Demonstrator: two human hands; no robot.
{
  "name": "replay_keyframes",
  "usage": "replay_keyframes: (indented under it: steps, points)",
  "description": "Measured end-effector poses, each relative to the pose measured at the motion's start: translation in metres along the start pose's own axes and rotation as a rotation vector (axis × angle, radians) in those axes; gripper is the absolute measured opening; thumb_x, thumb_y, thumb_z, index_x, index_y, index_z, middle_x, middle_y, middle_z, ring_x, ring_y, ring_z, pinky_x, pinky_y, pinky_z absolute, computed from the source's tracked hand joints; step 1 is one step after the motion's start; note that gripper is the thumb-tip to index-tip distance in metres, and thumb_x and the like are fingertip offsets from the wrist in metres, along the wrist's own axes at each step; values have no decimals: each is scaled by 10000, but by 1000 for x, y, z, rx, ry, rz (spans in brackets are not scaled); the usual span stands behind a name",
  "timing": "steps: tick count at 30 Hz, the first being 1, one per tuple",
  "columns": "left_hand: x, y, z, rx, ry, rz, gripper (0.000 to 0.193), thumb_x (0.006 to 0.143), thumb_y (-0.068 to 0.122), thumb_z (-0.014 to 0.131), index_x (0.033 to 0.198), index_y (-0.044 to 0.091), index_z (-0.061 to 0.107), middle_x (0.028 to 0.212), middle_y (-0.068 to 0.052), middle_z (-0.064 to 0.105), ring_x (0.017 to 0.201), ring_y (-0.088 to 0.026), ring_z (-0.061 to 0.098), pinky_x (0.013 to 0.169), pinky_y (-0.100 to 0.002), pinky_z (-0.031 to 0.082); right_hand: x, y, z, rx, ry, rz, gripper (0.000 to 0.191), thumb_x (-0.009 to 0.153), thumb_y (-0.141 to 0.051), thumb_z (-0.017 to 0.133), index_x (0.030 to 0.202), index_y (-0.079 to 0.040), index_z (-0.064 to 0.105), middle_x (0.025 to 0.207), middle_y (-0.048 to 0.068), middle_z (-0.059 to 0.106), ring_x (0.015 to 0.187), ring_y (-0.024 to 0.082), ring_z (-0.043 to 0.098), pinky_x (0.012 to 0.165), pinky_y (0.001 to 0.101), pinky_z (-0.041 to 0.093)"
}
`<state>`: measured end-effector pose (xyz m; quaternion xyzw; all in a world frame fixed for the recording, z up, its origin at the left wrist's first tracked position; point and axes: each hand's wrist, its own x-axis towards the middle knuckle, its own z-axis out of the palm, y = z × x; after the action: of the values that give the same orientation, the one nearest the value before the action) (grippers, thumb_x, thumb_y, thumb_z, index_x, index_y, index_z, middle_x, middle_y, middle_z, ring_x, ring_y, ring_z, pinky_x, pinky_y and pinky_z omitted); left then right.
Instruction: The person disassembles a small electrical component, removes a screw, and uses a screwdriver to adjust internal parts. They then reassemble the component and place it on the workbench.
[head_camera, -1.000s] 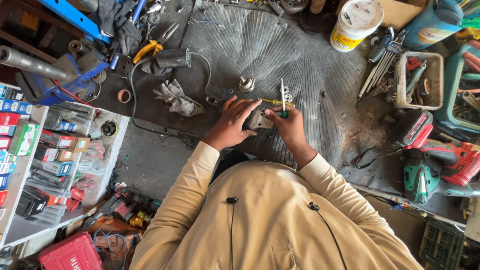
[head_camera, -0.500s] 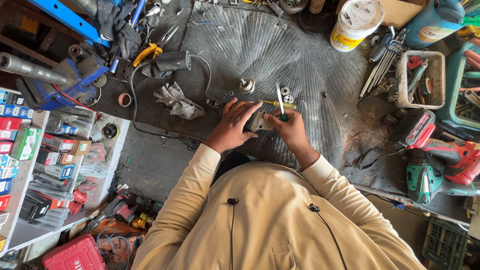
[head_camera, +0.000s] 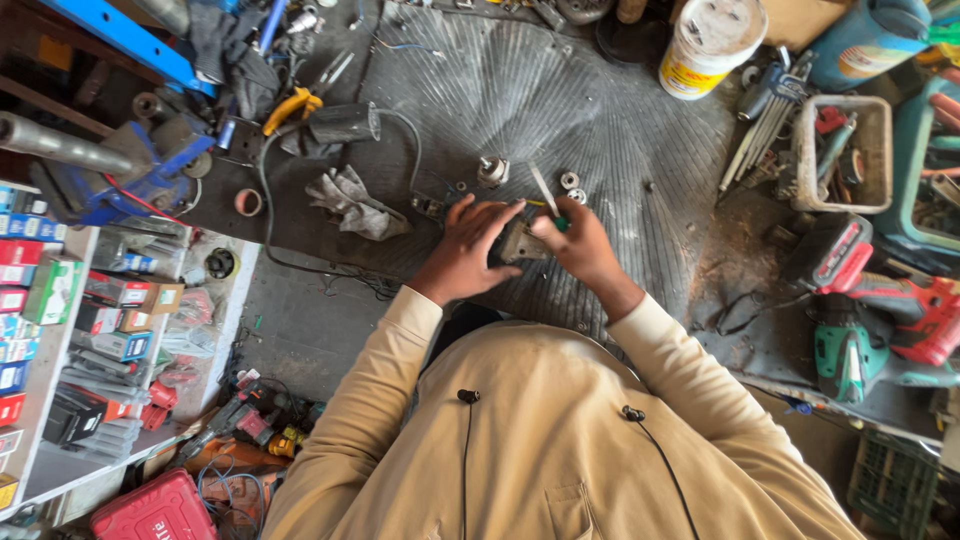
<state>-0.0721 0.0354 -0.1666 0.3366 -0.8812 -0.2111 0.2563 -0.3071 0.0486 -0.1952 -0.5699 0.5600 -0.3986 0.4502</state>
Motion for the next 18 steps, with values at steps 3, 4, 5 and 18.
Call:
replay_keyframes:
  steps: [3, 4, 5, 18]
  points:
    - [2, 7, 4, -10, 68, -37, 994, 812, 583, 803, 1576, 124, 360, 1367, -76, 618, 1360, -267, 533, 1243, -542, 195, -13, 1, -16, 145, 114, 110, 318, 1034, -200, 682, 1233, -5, 528, 1002, 63, 633, 801, 103, 565, 651, 288, 484]
    - [3, 12, 6, -17, 92, -56, 1008, 819, 636, 784, 1576, 125, 357, 1346, -56, 639, 1346, -258, 555, 1243, -554, 192, -20, -1, -25, 194, 90, 172, 357, 1011, -177, 681, 1258, -12, 481, 984, 78, 604, 767, 122, 533, 614, 303, 454]
    - [6, 17, 10, 27, 122, -99, 1026, 803, 653, 788, 1570, 122, 361, 1298, -51, 648, 1301, -248, 576, 1243, -568, 190, -26, -5, -35, 242, 68, 234, 406, 989, -155, 680, 1282, -18, 434, 966, 93, 574, 733, 141, 501, 577, 319, 423]
    - [25, 46, 40, 87, 367, -301, 1259, 746, 589, 845, 1611, -31, 173, 1054, -36, 605, 1046, -218, 609, 1227, -612, 174, -88, -64, -66, -672, 38, -126, 346, 868, -263, 806, 1118, -80, 653, 882, 93, 760, 731, 321, 731, 608, 418, 554]
